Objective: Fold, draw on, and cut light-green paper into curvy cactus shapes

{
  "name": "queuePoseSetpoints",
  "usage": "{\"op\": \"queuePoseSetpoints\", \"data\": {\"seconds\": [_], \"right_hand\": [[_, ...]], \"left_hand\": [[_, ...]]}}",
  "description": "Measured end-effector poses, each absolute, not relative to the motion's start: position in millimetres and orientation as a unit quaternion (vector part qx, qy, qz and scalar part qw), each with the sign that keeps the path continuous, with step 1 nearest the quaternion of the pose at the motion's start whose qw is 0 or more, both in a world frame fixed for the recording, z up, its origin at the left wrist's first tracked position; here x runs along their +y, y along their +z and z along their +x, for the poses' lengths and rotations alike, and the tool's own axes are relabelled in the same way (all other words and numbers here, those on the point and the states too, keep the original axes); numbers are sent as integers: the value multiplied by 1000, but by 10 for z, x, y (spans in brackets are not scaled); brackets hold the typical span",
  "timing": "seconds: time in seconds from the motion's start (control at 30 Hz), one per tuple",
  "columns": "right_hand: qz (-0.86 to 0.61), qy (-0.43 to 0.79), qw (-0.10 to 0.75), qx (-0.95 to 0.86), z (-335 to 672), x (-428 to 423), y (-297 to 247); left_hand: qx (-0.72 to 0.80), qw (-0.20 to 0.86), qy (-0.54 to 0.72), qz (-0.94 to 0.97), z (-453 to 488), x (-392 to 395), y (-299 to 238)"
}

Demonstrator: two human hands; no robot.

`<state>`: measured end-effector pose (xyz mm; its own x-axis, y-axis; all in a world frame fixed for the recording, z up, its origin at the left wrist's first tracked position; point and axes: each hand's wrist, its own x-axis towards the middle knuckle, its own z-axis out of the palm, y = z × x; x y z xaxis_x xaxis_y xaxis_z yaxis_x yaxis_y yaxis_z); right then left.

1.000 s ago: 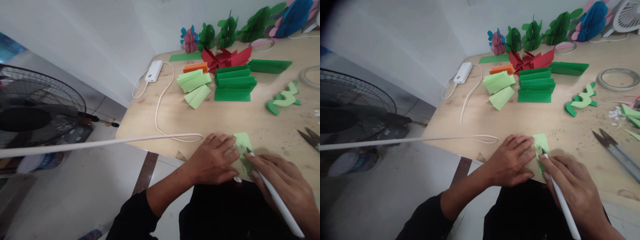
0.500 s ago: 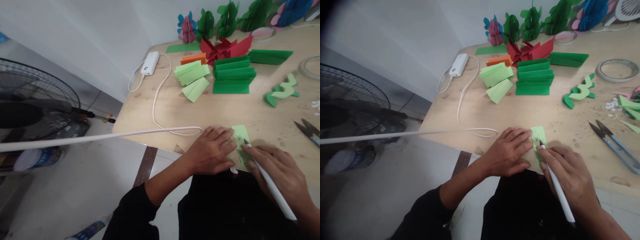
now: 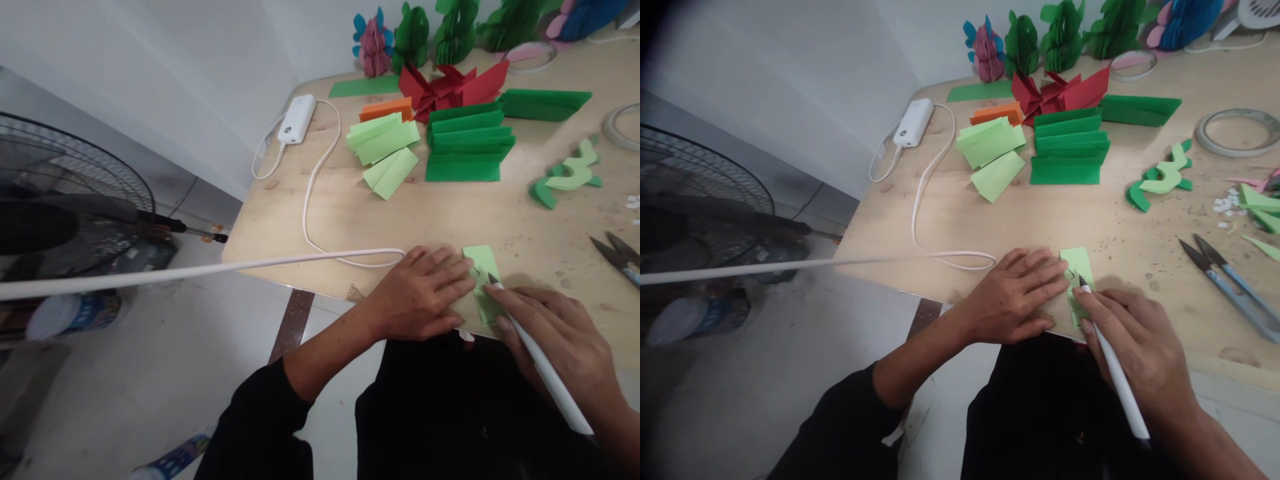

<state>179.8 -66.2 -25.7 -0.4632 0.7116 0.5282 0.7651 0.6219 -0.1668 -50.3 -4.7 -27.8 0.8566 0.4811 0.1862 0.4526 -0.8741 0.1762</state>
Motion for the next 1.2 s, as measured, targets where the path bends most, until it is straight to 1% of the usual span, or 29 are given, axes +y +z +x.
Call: {"op": "queuePoseSetpoints", "data": {"seconds": [0.37, 0.6, 0.7, 0.83, 0.93, 1.07, 1.2], "right_hand": [[-445, -29, 282, -849, 1828, -667, -239], [-493, 7, 282, -823, 1859, -733, -213], [-525, 46, 304, -794, 1865, -786, -183], [-558, 127, 339, -747, 1836, -793, -114], [-596, 165, 324, -716, 1812, -760, -80], [-651, 165, 305, -675, 1787, -720, -84], [-660, 163, 304, -668, 1757, -685, -83]], "left_hand": [[242, 54, 102, 963, -511, -42, -271], [241, 54, 110, 963, -516, -40, -280], [242, 56, 115, 962, -519, -41, -286], [241, 57, 116, 962, -520, -42, -298], [238, 55, 118, 963, -520, -39, -305], [239, 59, 123, 961, -520, -34, -311], [239, 64, 129, 960, -523, -35, -313]]}}
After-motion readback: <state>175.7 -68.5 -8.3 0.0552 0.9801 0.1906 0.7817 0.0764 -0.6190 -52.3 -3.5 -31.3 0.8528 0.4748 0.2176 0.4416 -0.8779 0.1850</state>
